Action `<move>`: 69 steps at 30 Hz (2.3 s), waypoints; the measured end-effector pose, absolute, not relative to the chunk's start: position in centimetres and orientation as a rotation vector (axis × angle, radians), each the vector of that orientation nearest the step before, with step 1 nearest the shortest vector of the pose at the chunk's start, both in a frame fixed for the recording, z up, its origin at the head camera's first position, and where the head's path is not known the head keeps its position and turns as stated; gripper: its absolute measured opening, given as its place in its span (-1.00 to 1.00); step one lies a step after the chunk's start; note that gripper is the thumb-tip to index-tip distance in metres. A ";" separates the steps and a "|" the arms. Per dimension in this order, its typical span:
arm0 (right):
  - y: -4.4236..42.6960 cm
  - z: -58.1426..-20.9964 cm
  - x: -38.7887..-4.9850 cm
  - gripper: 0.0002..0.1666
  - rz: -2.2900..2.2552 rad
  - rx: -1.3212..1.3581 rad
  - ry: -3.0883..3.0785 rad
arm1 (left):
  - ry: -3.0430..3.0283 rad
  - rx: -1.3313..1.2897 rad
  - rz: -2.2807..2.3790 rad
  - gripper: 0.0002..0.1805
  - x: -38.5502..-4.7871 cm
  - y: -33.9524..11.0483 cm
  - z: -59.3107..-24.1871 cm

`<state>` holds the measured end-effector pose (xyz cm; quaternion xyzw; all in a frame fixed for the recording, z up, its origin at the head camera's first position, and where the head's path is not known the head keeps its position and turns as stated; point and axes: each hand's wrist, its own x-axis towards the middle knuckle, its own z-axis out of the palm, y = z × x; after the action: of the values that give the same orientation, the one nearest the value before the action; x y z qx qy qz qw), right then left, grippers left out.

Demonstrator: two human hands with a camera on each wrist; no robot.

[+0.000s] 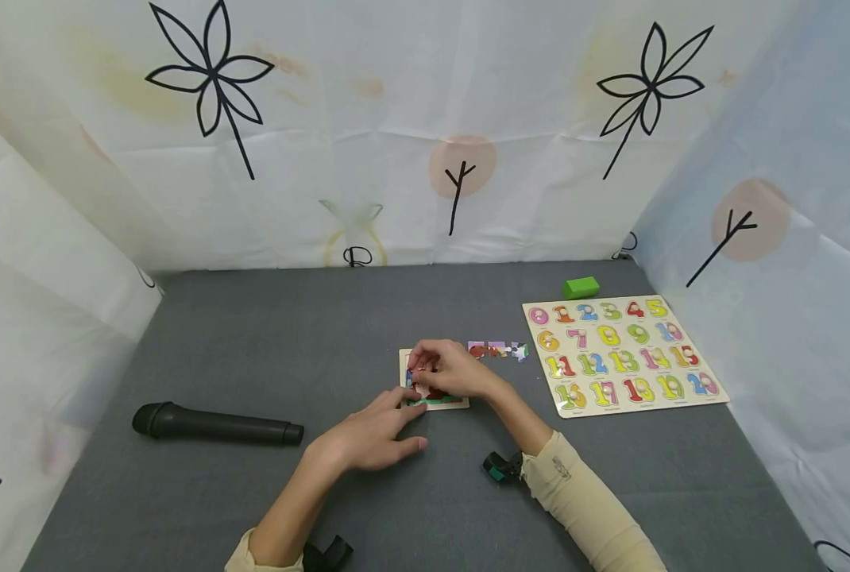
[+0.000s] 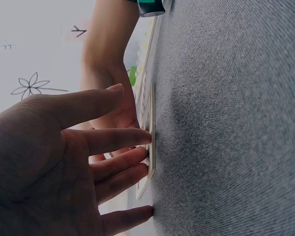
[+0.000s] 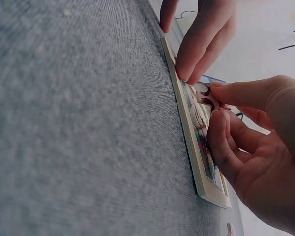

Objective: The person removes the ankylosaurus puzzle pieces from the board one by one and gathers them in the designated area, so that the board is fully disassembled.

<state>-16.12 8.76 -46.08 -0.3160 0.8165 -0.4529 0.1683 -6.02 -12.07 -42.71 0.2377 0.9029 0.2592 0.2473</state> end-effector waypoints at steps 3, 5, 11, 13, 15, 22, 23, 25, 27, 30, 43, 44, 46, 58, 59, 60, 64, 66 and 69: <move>9.2 -46.1 -16.0 -0.88 -1.337 -0.879 2.289 | 2.458 0.649 0.715 -0.36 -6.0 -12.1 -42.7; 9.6 -46.1 -15.8 -0.87 -1.371 -0.865 2.264 | 2.459 0.650 0.717 -0.35 -6.1 -12.1 -42.7; 11.3 -45.7 -15.5 -0.86 -1.411 -0.823 2.285 | 2.464 0.654 0.723 -0.36 -6.2 -12.1 -42.8; 12.0 -45.6 -15.5 -0.85 -1.406 -0.814 2.309 | 2.468 0.655 0.721 -0.36 -6.2 -12.0 -42.8; 12.7 -45.7 -15.6 -0.85 -1.394 -0.807 2.335 | 2.476 0.654 0.715 -0.36 -6.2 -12.0 -42.8; 15.5 -45.9 -15.8 -0.86 -1.403 -0.729 2.376 | 2.484 0.651 0.729 -0.36 -6.1 -12.0 -42.7; 15.8 -45.9 -15.8 -0.85 -1.407 -0.708 2.380 | 2.484 0.649 0.733 -0.36 -6.1 -12.0 -42.7; 16.5 -45.9 -15.9 -0.84 -1.408 -0.667 2.396 | 2.485 0.646 0.736 -0.36 -6.1 -12.0 -42.7; 17.0 -45.9 -15.9 -0.83 -1.400 -0.632 2.414 | 2.485 0.645 0.744 -0.37 -6.1 -12.0 -42.8; 17.6 -45.9 -15.9 -0.83 -1.374 -0.599 2.439 | 2.484 0.645 0.750 -0.37 -6.1 -12.0 -43.0; 17.6 -46.1 -15.7 -0.87 -1.206 -0.580 2.611 | 2.483 0.648 0.750 -0.37 -6.1 -12.0 -43.0; 17.5 -46.1 -15.7 -0.87 -1.190 -0.587 2.629 | 2.483 0.648 0.750 -0.37 -6.1 -12.0 -43.0; 17.5 -46.1 -15.6 -0.87 -1.161 -0.613 2.668 | 2.484 0.646 0.749 -0.36 -6.0 -12.0 -42.8; 17.3 -46.1 -15.7 -0.88 -1.053 -0.697 2.772 | 2.479 0.636 0.757 -0.37 -6.1 -11.9 -43.1; 17.2 -46.1 -15.7 -0.89 -1.046 -0.703 2.775 | 2.479 0.637 0.756 -0.37 -6.1 -11.9 -43.1; 17.2 -46.1 -15.7 -0.89 -1.039 -0.705 2.776 | 2.477 0.637 0.757 -0.37 -6.1 -12.0 -43.1; 17.2 -46.1 -15.6 -0.92 -1.030 -0.708 2.781 | 2.475 0.640 0.758 -0.36 -6.1 -12.0 -43.1; 17.2 -46.0 -15.6 -0.92 -1.037 -0.703 2.776 | 2.474 0.639 0.759 -0.36 -6.1 -12.0 -43.1; 17.2 -46.0 -15.7 -0.90 -1.064 -0.694 2.760 | 2.473 0.639 0.758 -0.36 -6.1 -12.0 -43.0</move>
<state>-15.72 17.25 -46.02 -0.2281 0.9073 -0.3496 0.0515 -6.12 -11.97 -43.04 0.2330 0.9019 0.2764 0.2363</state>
